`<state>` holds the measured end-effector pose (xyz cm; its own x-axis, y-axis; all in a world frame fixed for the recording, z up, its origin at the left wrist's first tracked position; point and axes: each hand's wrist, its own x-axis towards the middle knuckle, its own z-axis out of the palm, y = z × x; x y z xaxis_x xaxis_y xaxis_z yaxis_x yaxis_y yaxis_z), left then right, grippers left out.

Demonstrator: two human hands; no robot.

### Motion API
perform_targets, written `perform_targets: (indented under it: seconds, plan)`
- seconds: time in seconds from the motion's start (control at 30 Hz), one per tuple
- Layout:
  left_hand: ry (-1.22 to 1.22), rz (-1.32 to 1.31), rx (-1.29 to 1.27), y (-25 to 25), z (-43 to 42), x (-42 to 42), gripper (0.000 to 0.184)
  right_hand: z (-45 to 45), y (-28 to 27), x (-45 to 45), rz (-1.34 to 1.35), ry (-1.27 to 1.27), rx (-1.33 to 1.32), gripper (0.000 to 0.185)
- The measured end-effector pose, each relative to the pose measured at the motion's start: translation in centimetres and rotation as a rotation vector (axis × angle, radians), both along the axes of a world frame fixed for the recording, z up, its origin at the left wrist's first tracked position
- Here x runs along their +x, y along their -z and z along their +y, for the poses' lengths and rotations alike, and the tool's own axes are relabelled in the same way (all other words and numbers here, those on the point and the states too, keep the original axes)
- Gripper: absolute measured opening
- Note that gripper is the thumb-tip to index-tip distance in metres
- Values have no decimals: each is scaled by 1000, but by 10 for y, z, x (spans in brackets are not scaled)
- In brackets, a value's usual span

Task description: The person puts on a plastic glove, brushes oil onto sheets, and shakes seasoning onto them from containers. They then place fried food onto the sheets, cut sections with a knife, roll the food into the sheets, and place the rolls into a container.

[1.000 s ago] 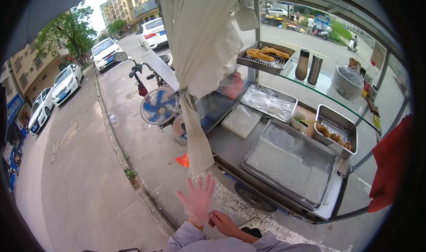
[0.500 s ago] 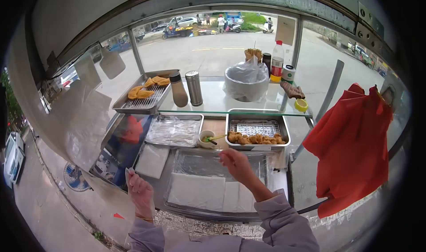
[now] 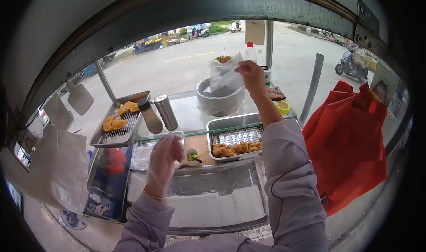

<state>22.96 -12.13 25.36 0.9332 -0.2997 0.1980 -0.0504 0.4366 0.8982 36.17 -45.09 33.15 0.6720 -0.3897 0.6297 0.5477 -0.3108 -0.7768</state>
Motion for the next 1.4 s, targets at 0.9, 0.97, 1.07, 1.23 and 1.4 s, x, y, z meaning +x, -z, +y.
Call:
perform_targets:
  seconds: [0.9,0.97,1.07,1.23,1.4]
  plan:
    - [-275,-600,1416,180,134,-65,7,62,90,84,219,-505,569,16]
    - [-381,-564,1592,204,181,-53,8,74,108,106,345,-296,471,23]
    - [-518,-364,1492,299,260,-15,4,94,112,93,379,4,19,19]
    - [-594,-504,1807,315,291,21,4,66,105,91,570,156,-484,33]
    - [-708,-459,1630,267,248,6,46,15,64,9,366,434,-884,37]
